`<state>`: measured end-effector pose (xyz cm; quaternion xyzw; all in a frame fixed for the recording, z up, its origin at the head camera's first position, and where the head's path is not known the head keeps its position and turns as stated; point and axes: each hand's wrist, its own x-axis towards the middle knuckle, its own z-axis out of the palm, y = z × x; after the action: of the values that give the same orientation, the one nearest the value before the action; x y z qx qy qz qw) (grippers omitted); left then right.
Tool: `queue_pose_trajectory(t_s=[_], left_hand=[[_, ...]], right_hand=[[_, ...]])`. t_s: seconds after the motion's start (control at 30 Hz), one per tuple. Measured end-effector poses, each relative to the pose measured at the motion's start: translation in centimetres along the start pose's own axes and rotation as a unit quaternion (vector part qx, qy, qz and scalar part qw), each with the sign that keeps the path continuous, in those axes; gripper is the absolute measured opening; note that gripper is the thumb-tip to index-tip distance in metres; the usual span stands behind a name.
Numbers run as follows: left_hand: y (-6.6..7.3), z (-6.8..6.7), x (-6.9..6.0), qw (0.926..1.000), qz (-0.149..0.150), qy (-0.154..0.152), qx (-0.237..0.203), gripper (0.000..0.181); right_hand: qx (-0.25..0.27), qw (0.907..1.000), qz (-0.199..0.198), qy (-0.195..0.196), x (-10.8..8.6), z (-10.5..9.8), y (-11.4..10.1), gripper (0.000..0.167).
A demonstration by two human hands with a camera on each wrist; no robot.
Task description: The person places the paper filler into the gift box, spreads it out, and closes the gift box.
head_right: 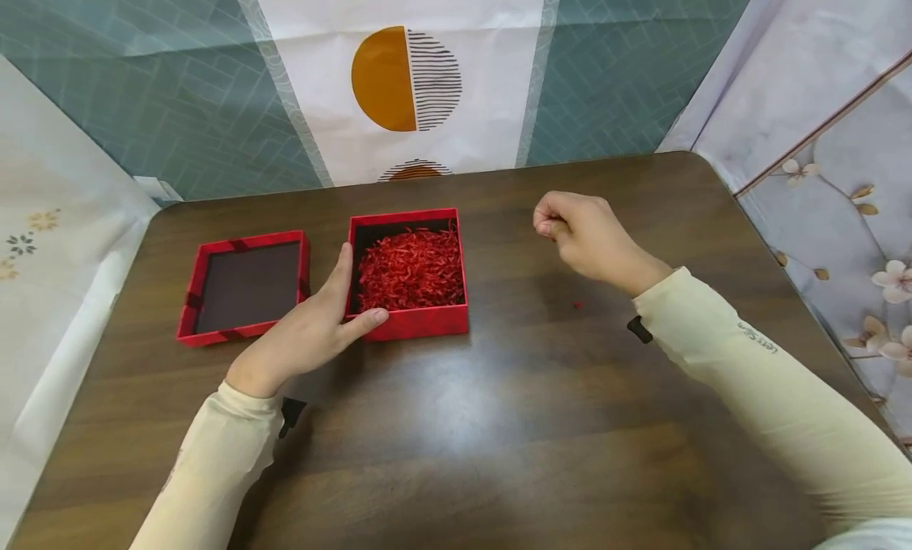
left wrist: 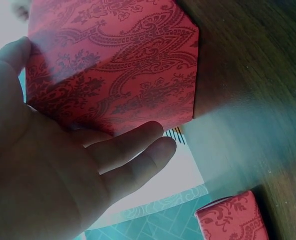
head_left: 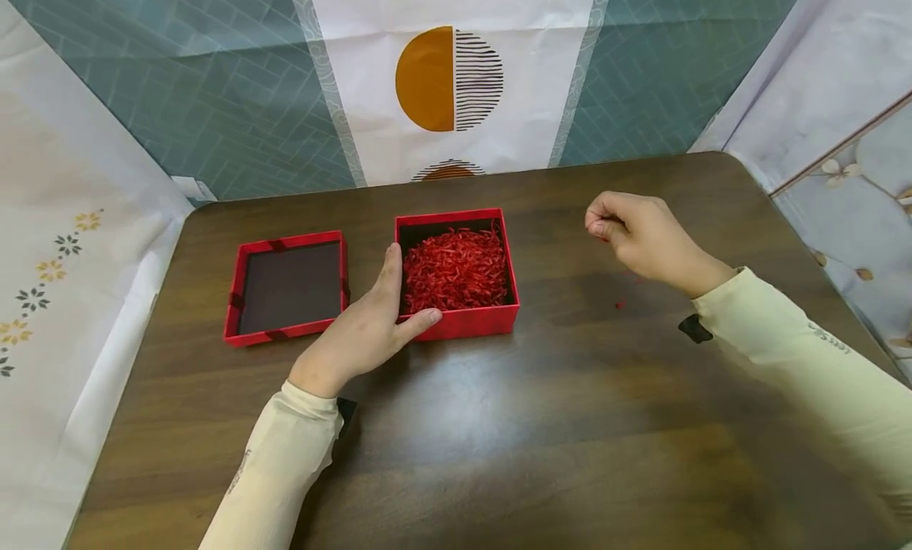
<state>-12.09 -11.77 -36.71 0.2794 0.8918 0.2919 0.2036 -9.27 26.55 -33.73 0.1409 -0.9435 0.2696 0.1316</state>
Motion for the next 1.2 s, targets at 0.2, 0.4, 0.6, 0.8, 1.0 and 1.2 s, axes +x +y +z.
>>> queue_pose_trajectory(t_s=[0.2,0.4,0.6,0.8,1.0,1.2], left_hand=[[0.0,0.1,-0.1,1.0,-0.001,0.004,-0.006,0.109],[0.1,0.4,0.0,0.9999,-0.002,0.005,-0.012,0.109],[-0.1,0.5,0.0,0.9999,0.006,0.01,-0.013,0.109],[-0.1,0.3,0.0,0.9998,0.013,0.014,-0.002,0.107],[-0.1,0.1,0.0,0.9999,0.007,0.013,-0.003,0.107],[0.0,0.2,-0.1,0.9999,0.005,0.014,-0.004,0.107]], right_hand=[[0.115,0.9933,-0.004,-0.015,3.1,0.1,-5.7,0.01],[0.162,0.9862,0.0,-0.034,5.5,0.9,-9.2,0.006],[0.187,0.9809,0.003,-0.054,6.7,1.5,-10.8,0.013],[0.167,0.9835,-0.001,-0.069,7.0,1.6,-11.1,0.016],[0.15,0.9845,-0.024,-0.087,7.2,1.9,-11.0,0.019],[0.137,0.9855,-0.031,-0.094,7.1,1.8,-10.8,0.02]])
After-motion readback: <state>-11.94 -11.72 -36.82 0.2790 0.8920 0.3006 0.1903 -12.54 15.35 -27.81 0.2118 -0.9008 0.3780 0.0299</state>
